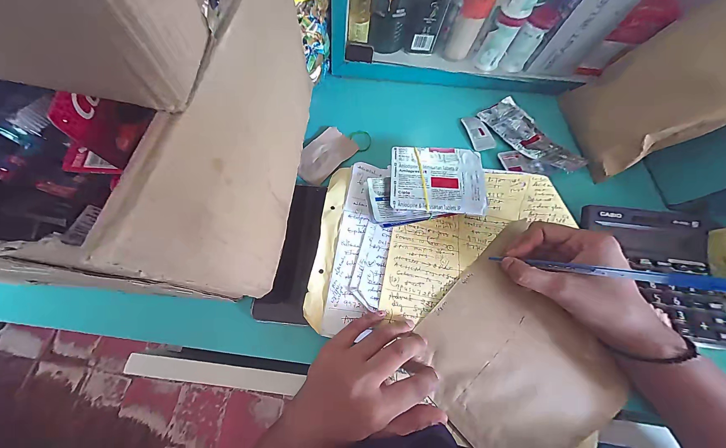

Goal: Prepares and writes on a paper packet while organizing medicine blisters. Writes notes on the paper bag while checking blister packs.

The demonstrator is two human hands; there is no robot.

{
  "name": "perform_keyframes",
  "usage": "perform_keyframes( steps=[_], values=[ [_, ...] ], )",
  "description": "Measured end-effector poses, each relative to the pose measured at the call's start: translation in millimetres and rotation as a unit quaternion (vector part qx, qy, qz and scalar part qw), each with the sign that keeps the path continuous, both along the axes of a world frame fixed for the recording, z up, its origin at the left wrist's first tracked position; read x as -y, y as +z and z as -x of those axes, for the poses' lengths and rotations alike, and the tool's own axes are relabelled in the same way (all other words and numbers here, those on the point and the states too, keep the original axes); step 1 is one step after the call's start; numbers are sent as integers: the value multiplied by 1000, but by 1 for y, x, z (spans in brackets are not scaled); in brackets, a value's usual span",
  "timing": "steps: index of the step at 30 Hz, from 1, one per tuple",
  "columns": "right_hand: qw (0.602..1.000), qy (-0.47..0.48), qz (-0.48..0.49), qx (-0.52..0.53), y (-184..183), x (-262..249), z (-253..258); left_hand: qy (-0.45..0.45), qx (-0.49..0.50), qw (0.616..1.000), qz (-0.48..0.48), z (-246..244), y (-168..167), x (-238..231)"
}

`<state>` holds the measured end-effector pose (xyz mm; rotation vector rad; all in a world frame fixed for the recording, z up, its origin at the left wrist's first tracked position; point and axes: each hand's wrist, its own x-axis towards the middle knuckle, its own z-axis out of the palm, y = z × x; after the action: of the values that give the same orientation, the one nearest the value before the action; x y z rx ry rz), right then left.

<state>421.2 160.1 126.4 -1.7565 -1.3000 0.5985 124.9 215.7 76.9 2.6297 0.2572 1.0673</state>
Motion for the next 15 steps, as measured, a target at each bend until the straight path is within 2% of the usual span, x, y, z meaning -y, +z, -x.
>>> perform_keyframes(
  steps=[15],
  values=[
    [1000, -11, -1, 29, 0, -1, 0, 5, -1, 1000, 0, 0, 1, 0]
  ],
)
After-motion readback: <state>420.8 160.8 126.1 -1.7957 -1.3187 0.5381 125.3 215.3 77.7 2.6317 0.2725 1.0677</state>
